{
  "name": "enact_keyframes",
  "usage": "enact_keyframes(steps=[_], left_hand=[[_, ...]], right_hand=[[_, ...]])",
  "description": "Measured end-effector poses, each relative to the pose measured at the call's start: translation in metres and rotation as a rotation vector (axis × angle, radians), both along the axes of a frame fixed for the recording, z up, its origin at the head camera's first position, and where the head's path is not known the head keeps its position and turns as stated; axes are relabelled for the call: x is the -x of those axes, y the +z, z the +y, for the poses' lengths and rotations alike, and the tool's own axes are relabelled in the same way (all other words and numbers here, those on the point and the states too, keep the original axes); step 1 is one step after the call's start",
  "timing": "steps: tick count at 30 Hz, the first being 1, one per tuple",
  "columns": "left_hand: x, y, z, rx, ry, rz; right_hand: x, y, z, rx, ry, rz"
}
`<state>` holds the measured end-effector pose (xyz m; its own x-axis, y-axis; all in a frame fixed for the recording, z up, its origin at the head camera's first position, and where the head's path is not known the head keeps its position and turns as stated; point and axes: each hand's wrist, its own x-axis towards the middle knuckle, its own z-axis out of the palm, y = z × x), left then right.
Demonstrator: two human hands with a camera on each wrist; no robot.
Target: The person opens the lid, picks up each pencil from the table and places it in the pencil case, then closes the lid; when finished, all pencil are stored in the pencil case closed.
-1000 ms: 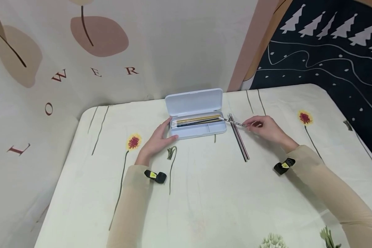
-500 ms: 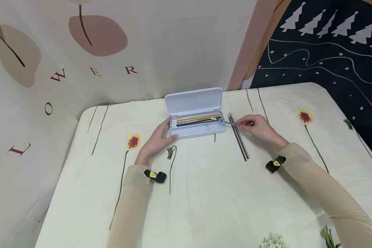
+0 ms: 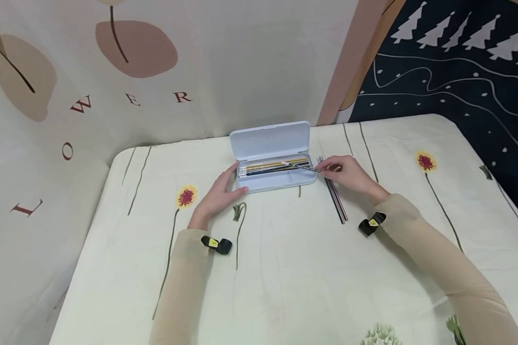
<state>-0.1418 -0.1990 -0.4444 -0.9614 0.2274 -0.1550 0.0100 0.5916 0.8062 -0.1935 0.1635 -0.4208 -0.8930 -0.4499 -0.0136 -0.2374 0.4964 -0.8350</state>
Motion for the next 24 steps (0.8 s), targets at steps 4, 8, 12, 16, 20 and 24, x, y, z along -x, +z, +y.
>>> enact_keyframes(steps=[4, 8, 12, 16, 20, 24], left_hand=[[0.000, 0.000, 0.000, 0.002, -0.002, 0.001], [0.000, 0.000, 0.000, 0.004, -0.002, -0.003], [-0.001, 0.000, -0.001, 0.004, -0.001, -0.007], [-0.001, 0.001, -0.001, 0.002, -0.005, -0.005], [-0.001, 0.002, 0.000, 0.005, -0.008, 0.001], [-0.001, 0.002, 0.000, 0.003, -0.004, -0.003]], right_hand=[[0.004, 0.000, -0.007, 0.001, 0.027, 0.011], [0.009, 0.001, -0.015, -0.009, 0.059, 0.032], [0.014, 0.004, -0.024, -0.010, 0.078, 0.050], [0.018, 0.005, -0.034, -0.006, 0.104, 0.071], [0.023, 0.005, -0.045, -0.020, 0.133, 0.090], [0.029, 0.004, -0.054, -0.036, 0.147, 0.093]])
